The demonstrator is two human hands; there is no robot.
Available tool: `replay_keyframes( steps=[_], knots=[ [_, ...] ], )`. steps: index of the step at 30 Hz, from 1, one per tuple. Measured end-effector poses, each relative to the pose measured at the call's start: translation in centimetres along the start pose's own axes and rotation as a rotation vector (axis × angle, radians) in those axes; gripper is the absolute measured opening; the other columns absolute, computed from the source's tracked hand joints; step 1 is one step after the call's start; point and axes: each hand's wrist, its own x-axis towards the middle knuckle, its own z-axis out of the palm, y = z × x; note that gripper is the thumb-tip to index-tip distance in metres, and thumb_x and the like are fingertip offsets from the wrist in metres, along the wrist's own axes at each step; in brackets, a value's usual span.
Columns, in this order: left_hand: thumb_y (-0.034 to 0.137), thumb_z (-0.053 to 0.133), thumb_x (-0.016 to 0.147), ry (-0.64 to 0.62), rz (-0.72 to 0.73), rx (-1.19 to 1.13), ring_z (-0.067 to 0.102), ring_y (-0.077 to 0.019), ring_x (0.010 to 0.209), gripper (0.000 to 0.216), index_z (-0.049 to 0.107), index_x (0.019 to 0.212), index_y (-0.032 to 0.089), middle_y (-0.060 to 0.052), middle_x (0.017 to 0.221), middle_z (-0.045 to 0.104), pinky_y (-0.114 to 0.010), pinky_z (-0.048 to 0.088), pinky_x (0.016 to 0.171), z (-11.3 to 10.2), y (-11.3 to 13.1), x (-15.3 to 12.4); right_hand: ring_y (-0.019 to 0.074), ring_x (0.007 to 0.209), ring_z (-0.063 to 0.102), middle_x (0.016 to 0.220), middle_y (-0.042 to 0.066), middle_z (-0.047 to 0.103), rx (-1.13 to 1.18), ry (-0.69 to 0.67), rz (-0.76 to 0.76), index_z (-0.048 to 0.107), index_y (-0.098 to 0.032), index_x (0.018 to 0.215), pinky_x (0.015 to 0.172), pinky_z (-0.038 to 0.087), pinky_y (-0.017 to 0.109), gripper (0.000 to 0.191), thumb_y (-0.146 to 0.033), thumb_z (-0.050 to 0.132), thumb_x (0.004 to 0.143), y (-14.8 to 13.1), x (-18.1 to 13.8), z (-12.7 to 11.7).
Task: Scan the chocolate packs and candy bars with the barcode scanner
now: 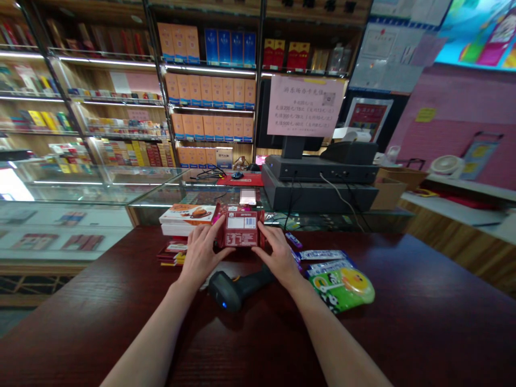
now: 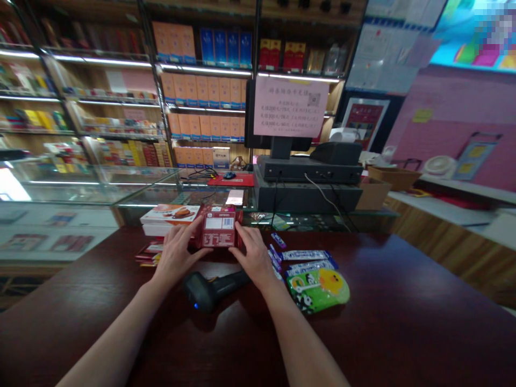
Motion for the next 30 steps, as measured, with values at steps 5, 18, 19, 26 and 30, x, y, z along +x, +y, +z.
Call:
replay_keyframes(
  steps=[5,18,19,26,30],
  knots=[
    [0.05,0.07,0.084,0.039,-0.015,0.126,0.05,-0.0327,0.115,0.087,0.028,0.157,0.029,-0.01,0.114,0.062,-0.052,0.039,0.104,-0.63,0.44,0.08,0.0284,0.116,0.058,0.125,0.01,0.062,-0.029,0.005,-0.058,0.031,-0.033,0.157,0.102,0.051,0.048,0.072,-0.025,0.065,0.093,-0.51,0.09,-0.1],
    [0.034,0.072,0.081,-0.03,0.128,0.119,0.02,-0.0364,0.152,0.098,0.014,0.16,0.025,-0.012,0.16,0.037,-0.064,0.006,0.123,-0.85,-0.09,0.3,0.0281,0.116,0.058,0.126,0.01,0.062,-0.035,-0.05,-0.108,0.03,-0.032,0.157,0.101,0.053,0.047,0.072,-0.023,0.063,0.094,-0.93,0.0,-0.05],
    [0.033,0.072,0.08,-0.039,0.127,0.118,0.02,-0.0362,0.152,0.098,0.014,0.16,0.024,-0.012,0.159,0.039,-0.064,0.006,0.123,-0.85,-0.11,0.29,0.0281,0.116,0.057,0.126,0.01,0.062,-0.035,-0.052,-0.108,0.029,-0.032,0.157,0.101,0.053,0.047,0.072,-0.023,0.063,0.094,-0.95,0.0,-0.02],
    [0.028,0.072,0.076,-0.057,0.133,0.102,0.029,-0.0364,0.148,0.101,0.015,0.16,0.023,-0.013,0.152,0.047,-0.065,0.006,0.123,-0.75,-0.18,0.25,0.0283,0.116,0.058,0.127,0.01,0.063,-0.037,-0.063,-0.119,0.029,-0.032,0.158,0.1,0.054,0.048,0.074,-0.021,0.064,0.093,-0.91,-0.04,0.23],
    [0.026,0.069,0.077,-0.055,0.115,0.108,0.038,-0.0352,0.143,0.1,0.012,0.16,0.022,-0.015,0.151,0.046,-0.064,0.007,0.123,-0.6,-0.16,0.17,0.028,0.118,0.057,0.129,0.01,0.062,-0.037,-0.072,-0.111,0.03,-0.032,0.157,0.101,0.053,0.048,0.073,-0.02,0.063,0.093,-0.85,-0.12,0.36]
  ],
)
